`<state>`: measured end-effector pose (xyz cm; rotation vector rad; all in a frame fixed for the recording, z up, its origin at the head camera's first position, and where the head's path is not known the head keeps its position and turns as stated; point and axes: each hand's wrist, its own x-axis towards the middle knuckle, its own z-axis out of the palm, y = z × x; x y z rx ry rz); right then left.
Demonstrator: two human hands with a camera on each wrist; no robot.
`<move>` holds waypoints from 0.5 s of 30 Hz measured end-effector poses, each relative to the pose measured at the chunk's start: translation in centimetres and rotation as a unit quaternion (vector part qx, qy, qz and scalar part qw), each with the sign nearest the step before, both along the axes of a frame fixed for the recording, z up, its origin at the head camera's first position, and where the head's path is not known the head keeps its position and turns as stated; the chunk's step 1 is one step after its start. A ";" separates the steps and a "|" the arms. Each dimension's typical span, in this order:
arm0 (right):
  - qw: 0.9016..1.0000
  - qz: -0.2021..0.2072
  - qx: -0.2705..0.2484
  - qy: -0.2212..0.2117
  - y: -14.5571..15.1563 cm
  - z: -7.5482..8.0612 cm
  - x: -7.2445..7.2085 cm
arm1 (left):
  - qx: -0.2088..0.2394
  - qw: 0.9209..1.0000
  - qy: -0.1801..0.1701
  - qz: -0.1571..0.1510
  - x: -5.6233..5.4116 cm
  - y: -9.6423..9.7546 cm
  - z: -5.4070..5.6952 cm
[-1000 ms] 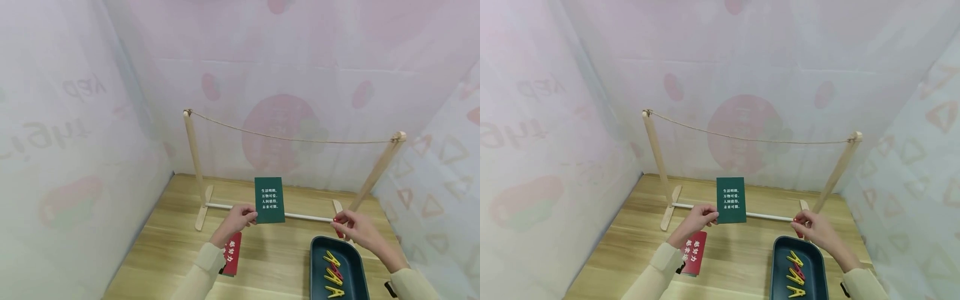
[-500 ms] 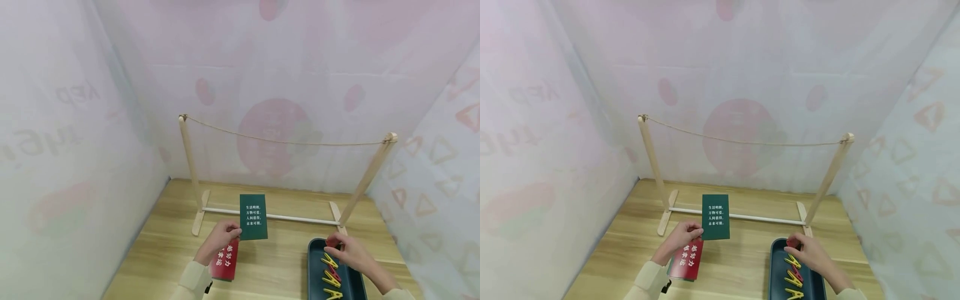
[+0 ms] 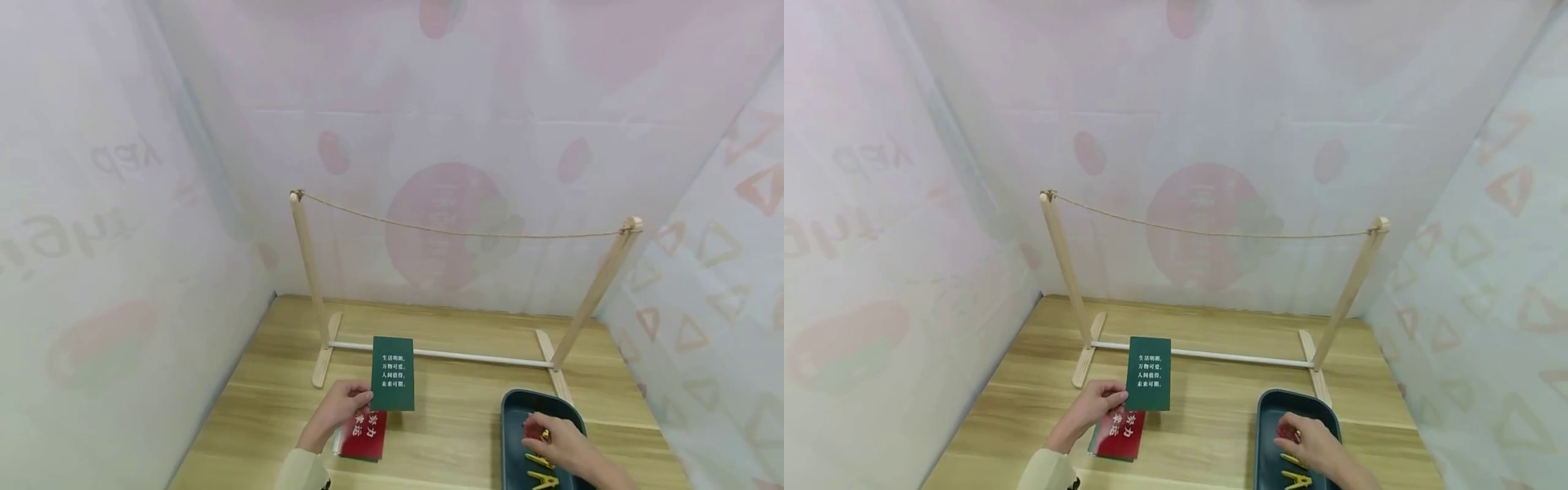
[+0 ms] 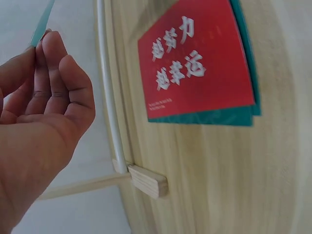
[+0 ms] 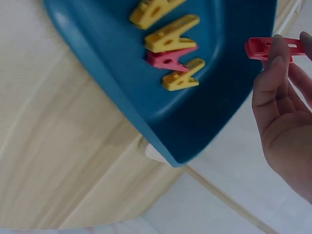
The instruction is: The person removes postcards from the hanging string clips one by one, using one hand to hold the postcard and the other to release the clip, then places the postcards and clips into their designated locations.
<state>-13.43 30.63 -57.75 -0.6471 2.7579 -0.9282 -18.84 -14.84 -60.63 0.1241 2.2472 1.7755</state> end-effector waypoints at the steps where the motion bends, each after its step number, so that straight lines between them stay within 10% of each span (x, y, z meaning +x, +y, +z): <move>1: 1.000 0.004 0.006 0.002 0.0 -0.3 0.1 | -0.004 1.000 0.001 0.001 0.1 -0.3 -0.2; 15: 0.987 0.045 0.055 -0.145 -0.3 -4.8 1.4 | -0.060 0.996 -0.051 0.041 2.7 -3.6 -3.0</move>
